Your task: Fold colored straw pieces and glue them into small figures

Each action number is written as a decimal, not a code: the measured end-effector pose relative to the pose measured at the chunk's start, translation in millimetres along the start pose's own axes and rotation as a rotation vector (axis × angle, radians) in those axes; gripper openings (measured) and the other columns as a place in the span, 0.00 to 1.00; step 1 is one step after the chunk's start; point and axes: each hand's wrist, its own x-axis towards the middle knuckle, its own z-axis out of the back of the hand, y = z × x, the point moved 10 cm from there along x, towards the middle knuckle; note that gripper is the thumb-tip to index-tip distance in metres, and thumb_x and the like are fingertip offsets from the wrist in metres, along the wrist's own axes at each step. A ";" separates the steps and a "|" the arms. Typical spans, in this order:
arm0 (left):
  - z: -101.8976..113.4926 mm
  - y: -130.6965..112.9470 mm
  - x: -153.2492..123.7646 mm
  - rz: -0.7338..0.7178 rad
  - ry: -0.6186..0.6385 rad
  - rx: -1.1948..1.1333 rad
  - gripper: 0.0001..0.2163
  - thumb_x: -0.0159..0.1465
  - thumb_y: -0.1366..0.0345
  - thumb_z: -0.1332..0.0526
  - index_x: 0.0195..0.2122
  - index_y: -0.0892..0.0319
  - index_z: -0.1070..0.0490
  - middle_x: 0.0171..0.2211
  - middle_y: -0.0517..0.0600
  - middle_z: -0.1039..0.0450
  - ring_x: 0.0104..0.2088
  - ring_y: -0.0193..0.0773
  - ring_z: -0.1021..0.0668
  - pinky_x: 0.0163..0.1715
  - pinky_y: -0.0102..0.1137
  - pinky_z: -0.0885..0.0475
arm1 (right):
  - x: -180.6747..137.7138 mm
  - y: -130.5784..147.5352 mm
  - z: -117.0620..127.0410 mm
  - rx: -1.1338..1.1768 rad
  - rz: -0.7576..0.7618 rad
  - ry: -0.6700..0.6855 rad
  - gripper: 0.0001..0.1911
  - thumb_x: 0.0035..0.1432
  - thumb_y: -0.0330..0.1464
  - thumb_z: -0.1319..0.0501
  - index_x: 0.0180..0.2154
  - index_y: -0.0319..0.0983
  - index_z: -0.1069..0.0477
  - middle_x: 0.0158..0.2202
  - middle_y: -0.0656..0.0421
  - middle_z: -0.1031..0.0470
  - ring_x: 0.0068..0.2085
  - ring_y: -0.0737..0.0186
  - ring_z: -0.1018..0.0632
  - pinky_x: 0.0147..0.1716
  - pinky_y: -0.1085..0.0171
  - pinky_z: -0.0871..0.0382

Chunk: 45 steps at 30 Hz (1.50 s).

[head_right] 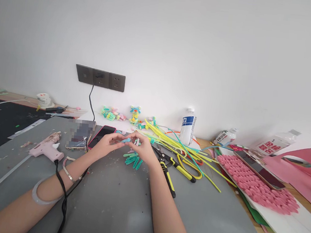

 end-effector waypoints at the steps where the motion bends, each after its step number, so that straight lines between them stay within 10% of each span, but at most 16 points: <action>1: -0.2 -1.3 -0.3 -0.006 0.003 -0.011 0.11 0.62 0.59 0.37 0.43 0.59 0.24 0.42 0.53 0.21 0.42 0.44 0.21 0.41 0.35 0.26 | -0.2 0.2 -0.4 0.009 -0.005 0.000 0.12 0.55 0.42 0.33 0.36 0.41 0.24 0.31 0.59 0.29 0.33 0.61 0.30 0.37 0.61 0.32; 25: 3.8 -2.8 -2.0 0.018 -0.025 -0.117 0.12 0.60 0.57 0.36 0.36 0.61 0.20 0.34 0.52 0.20 0.34 0.40 0.22 0.36 0.33 0.29 | -0.5 -3.6 -1.0 0.166 -0.074 -0.004 0.13 0.52 0.43 0.31 0.33 0.40 0.24 0.29 0.60 0.28 0.31 0.62 0.29 0.31 0.64 0.33; 45: -37.9 7.5 -16.5 0.277 0.370 -0.455 0.16 0.57 0.55 0.31 0.42 0.61 0.22 0.38 0.55 0.17 0.47 0.47 0.20 0.51 0.37 0.33 | -10.8 -6.9 -23.5 0.451 -0.193 0.216 0.12 0.53 0.39 0.30 0.33 0.38 0.26 0.27 0.61 0.28 0.27 0.67 0.28 0.29 0.67 0.32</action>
